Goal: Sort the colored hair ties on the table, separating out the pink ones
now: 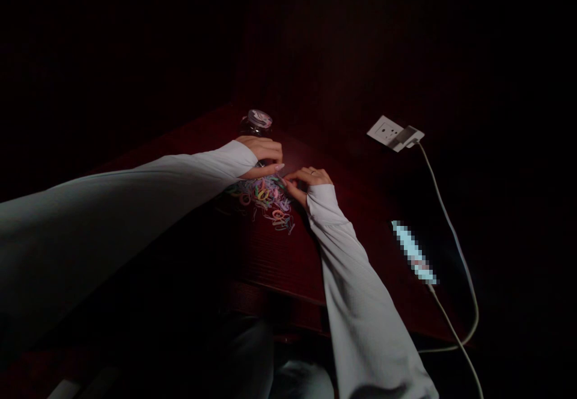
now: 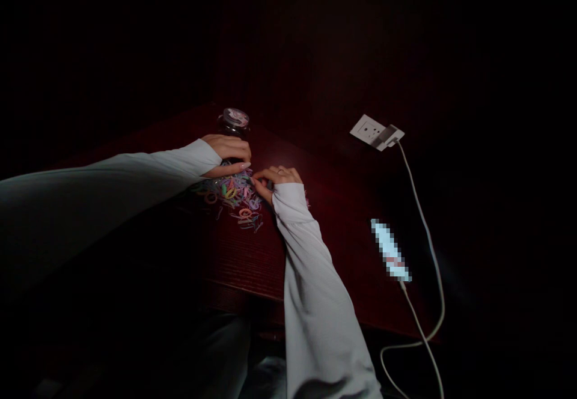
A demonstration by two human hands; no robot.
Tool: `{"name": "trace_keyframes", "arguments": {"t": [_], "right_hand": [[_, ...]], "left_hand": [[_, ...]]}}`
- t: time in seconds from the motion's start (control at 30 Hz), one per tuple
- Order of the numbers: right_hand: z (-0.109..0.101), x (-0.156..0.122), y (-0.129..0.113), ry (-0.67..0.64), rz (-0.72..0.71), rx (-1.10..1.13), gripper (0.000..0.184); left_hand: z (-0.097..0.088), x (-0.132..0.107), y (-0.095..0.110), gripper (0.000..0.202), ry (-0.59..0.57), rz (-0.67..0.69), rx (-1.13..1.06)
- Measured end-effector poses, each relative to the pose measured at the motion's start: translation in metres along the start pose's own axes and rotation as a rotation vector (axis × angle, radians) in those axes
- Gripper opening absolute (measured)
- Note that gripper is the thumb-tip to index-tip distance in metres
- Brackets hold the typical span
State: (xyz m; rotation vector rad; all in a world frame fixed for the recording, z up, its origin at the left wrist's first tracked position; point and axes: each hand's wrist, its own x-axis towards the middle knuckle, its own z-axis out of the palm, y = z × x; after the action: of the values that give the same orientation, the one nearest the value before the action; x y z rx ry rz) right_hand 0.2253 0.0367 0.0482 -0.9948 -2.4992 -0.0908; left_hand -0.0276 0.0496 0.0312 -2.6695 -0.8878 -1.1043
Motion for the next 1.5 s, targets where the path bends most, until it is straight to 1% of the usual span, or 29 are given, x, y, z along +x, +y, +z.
{"name": "trace_keyframes", "arguments": {"t": [0.37,0.63,0.8,1.0,1.13,1.3,1.5], "right_hand": [[0.0025,0.0009,-0.0014,0.009,-0.006,-0.012,0.034],[0.0023,0.0007,-0.0028,0.020,0.010,0.001,0.035],[0.0022,0.0009,-0.0028,0.017,0.002,0.002,0.034],[0.0024,0.0014,-0.0031,0.026,0.010,-0.005,0.034],[0.0043,0.0019,0.0002,0.048,0.021,-0.007,0.032],[0.0072,0.0021,0.0052,0.061,0.021,-0.013,0.028],[0.0046,0.0029,0.0009,0.046,0.051,-0.032,0.023]], "left_hand": [[0.0017,0.0017,-0.0013,0.038,-0.032,0.057,-0.027],[0.0036,0.0028,-0.0044,0.041,-0.011,0.068,-0.018],[0.0048,0.0022,-0.0034,0.035,0.011,0.074,-0.033],[0.0039,0.0029,-0.0035,0.037,-0.013,0.059,-0.027],[0.0034,0.0028,-0.0034,0.038,0.000,0.055,-0.043],[0.0047,0.0023,-0.0034,0.034,0.015,0.057,-0.070],[0.0050,0.0024,-0.0036,0.036,0.015,0.065,-0.062]]}}
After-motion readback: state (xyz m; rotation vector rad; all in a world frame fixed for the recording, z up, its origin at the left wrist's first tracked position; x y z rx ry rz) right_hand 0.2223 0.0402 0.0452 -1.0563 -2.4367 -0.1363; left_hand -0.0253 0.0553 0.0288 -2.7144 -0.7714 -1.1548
